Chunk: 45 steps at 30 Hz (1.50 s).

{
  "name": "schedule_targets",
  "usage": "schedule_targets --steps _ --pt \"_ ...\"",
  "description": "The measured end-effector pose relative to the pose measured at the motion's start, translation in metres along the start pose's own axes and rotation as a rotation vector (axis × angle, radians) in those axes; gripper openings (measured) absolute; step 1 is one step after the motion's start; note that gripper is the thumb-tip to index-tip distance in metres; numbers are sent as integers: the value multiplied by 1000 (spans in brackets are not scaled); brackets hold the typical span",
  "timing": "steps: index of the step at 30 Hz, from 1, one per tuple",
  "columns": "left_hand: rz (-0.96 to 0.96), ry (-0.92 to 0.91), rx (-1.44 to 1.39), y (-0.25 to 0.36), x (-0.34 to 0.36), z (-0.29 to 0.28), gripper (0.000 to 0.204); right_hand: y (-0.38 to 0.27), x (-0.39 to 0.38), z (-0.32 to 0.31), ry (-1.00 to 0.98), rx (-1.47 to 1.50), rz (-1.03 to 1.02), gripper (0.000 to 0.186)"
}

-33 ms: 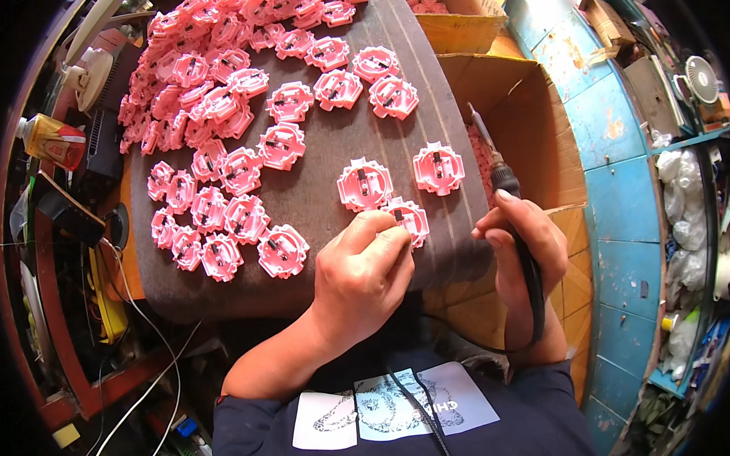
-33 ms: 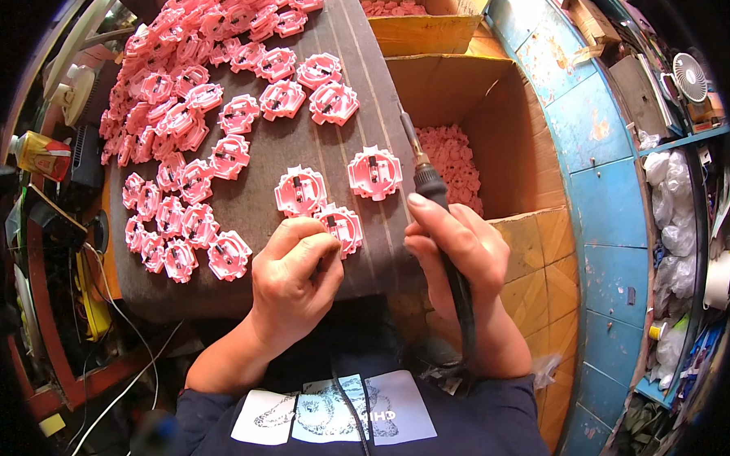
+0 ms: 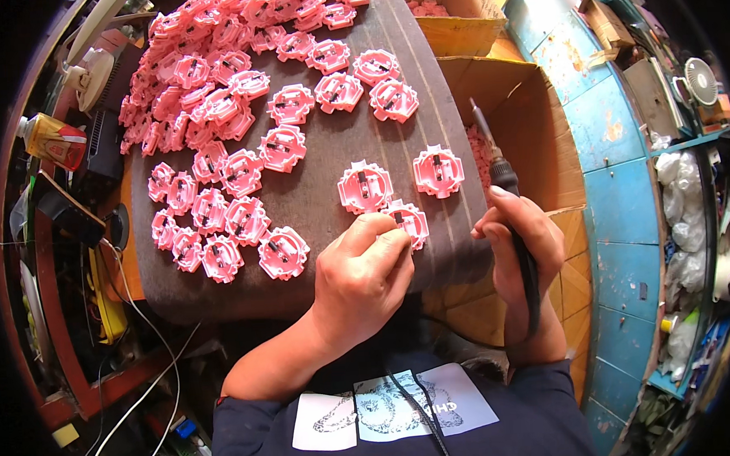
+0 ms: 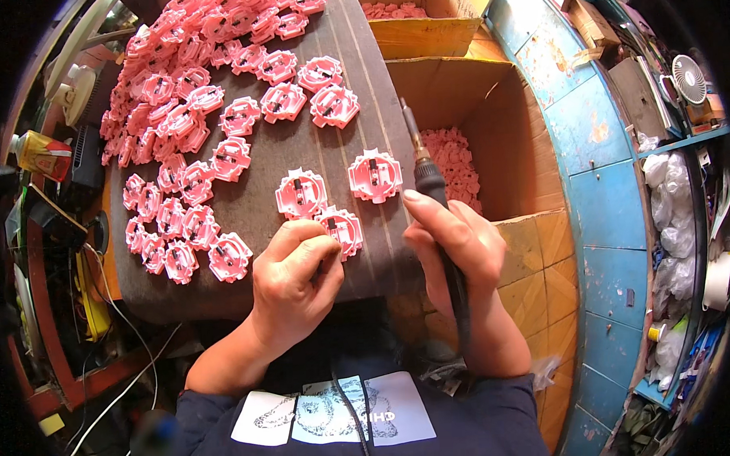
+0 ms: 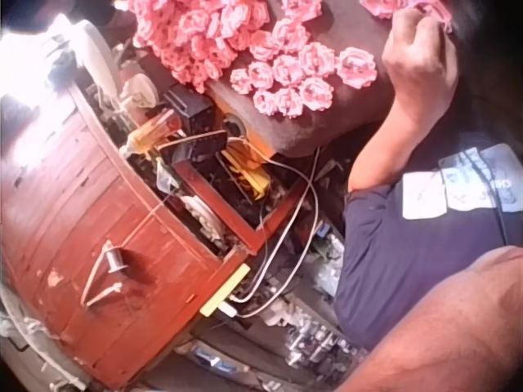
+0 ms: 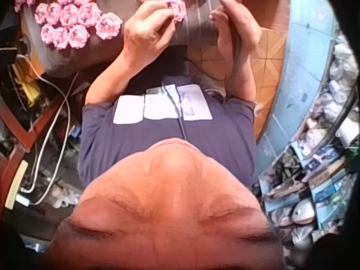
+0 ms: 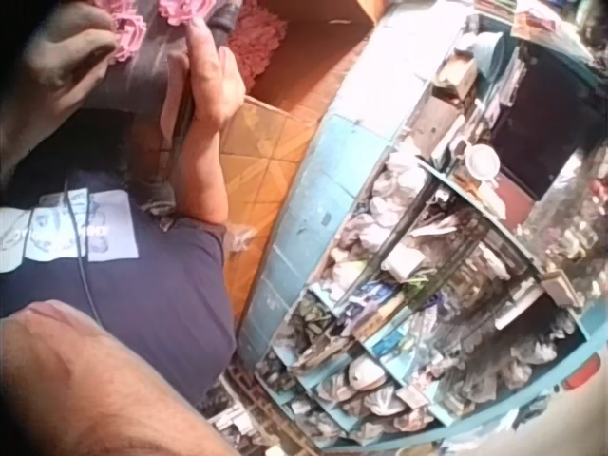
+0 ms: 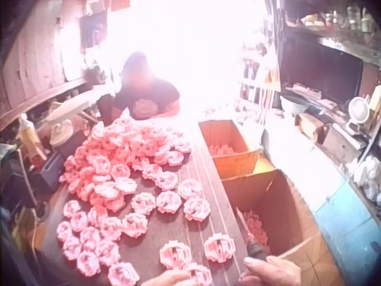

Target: The person uses a soldering iron to attach small black components to pink plastic pieces on a workbench. They handle each piece individually, apply solder, and place the finished items into a cardboard box.

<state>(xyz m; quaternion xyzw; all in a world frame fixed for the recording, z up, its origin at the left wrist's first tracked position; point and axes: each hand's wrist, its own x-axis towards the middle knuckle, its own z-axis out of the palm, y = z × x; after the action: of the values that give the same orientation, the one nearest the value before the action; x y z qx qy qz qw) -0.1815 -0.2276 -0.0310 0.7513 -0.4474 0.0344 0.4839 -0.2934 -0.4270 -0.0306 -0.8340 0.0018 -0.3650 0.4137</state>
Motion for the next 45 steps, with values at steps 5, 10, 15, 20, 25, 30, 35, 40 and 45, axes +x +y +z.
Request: schedule_targets --steps 5,10,15,20,25,30,35,40,45 --pt "-9 -6 8 1 1 -1 20 20 35 17 -32 -91 -147 46" --pt "-11 -3 5 3 1 -3 21 29 52 28 -95 -103 -192 50" --pt "2 1 7 1 1 -2 22 48 100 35 -155 -216 -176 59" --pt "7 5 6 1 0 -1 23 59 127 64 -214 -390 -104 73" --pt "29 8 7 0 1 -3 24 56 132 69 -260 -354 -68 69" --pt "24 10 14 2 1 -4 24 49 123 46 -138 -219 -46 65" --pt "20 7 4 1 1 -1 23 38 81 7 31 9 63 71" --pt "34 30 27 1 -1 1 23 23 29 -10 42 -25 90 73" --pt "17 44 56 1 -8 1 28 17 -6 -14 51 77 186 76"
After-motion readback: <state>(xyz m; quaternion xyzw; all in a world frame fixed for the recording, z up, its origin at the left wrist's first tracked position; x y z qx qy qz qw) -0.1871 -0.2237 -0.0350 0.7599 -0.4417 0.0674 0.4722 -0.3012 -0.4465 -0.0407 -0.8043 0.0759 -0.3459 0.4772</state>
